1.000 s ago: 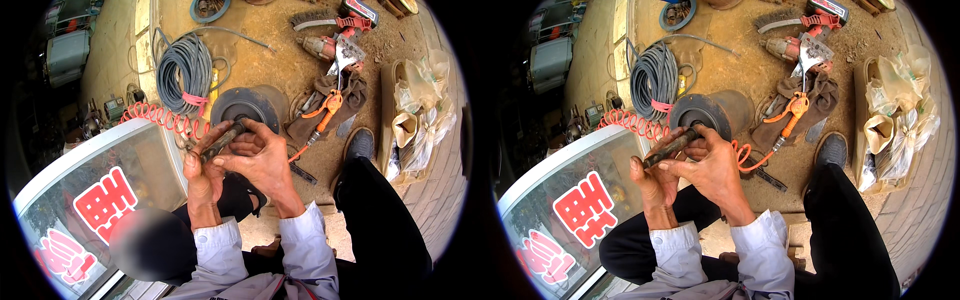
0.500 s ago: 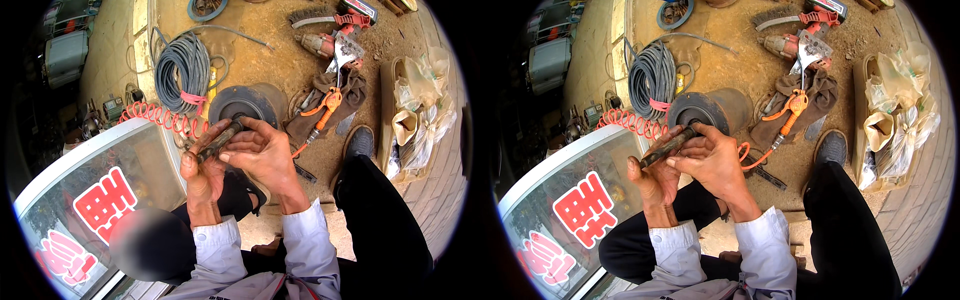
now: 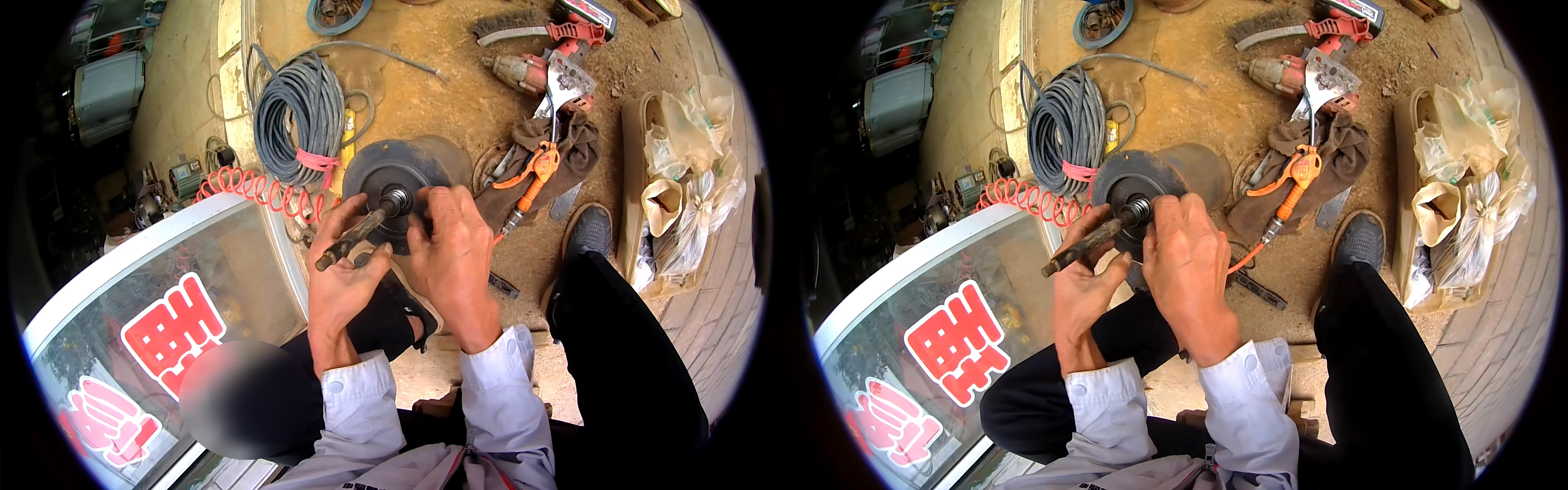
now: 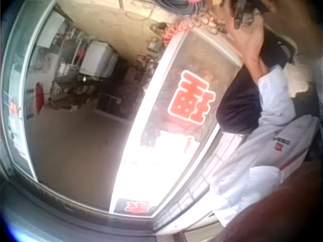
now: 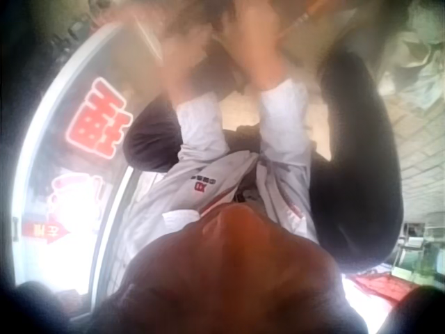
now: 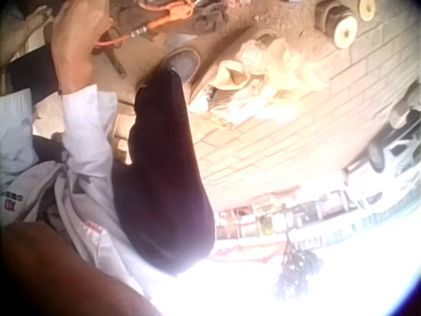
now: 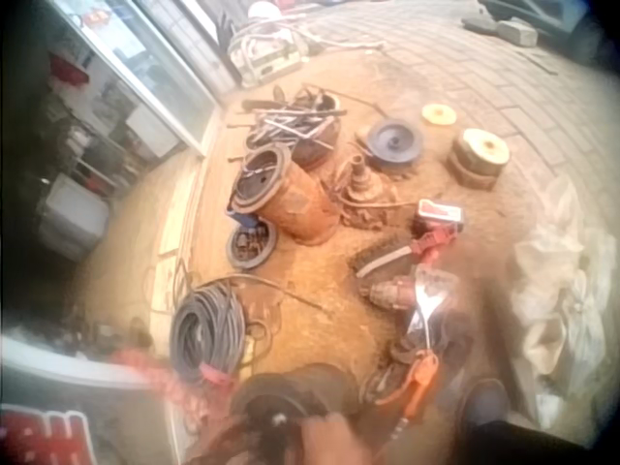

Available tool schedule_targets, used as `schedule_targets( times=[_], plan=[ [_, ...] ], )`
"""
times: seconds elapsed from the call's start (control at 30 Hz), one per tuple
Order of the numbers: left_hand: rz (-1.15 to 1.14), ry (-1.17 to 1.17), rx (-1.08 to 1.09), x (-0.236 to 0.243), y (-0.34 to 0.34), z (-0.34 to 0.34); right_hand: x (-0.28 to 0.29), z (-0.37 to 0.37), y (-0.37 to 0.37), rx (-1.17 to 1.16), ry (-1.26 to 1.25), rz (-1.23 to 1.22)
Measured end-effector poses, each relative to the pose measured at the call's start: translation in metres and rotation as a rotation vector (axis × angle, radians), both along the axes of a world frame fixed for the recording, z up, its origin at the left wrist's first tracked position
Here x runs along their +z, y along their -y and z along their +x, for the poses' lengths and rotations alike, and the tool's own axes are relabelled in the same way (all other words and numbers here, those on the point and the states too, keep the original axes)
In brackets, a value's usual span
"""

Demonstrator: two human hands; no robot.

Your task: The person sits on the ground and uses a pneumatic air gun to clean a cylindrical mechanical part. They then use a hammer to tap a metal rod into the part and adjust components by hand.

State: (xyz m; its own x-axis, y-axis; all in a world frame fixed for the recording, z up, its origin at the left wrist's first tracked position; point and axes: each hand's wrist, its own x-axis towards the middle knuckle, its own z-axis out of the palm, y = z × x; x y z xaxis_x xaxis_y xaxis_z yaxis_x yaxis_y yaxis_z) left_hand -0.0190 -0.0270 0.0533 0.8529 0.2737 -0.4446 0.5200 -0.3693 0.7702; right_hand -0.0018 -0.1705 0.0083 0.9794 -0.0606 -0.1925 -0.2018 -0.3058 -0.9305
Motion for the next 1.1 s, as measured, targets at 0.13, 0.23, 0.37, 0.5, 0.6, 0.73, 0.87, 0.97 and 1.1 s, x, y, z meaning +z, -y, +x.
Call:
schedule_targets(
  times=[0.13,0.23,0.37,0.5,0.6,0.73,0.87,0.97,1.1],
  plan=[
    [0.307,0.148,-0.067,-0.027,0.018,0.010,-0.006,0.002,0.000,-0.094,-0.037,0.109],
    [0.350,0.184,-0.087,-0.040,0.012,0.011,-0.007,0.001,-0.001,-0.093,-0.010,0.070],
    [0.365,0.223,-0.076,-0.042,0.014,0.011,-0.008,0.001,-0.001,-0.071,0.002,0.028],
    [0.408,0.275,-0.088,-0.043,0.013,0.007,-0.008,0.001,-0.001,-0.059,-0.013,0.027],
    [0.419,0.298,-0.076,-0.043,0.016,0.008,-0.008,0.001,-0.001,-0.053,-0.016,0.018],
    [0.446,0.308,-0.094,-0.041,0.017,0.008,-0.008,0.001,-0.001,-0.052,-0.016,0.020],
    [0.378,0.271,-0.075,-0.038,0.015,0.007,-0.008,0.002,0.000,-0.054,-0.009,0.027],
    [0.319,0.263,-0.117,-0.034,0.007,0.006,-0.008,0.002,-0.001,-0.070,-0.018,0.048],
    [0.287,0.234,-0.120,-0.027,0.008,0.006,-0.007,0.003,0.001,-0.065,-0.031,0.065]
  ],
)
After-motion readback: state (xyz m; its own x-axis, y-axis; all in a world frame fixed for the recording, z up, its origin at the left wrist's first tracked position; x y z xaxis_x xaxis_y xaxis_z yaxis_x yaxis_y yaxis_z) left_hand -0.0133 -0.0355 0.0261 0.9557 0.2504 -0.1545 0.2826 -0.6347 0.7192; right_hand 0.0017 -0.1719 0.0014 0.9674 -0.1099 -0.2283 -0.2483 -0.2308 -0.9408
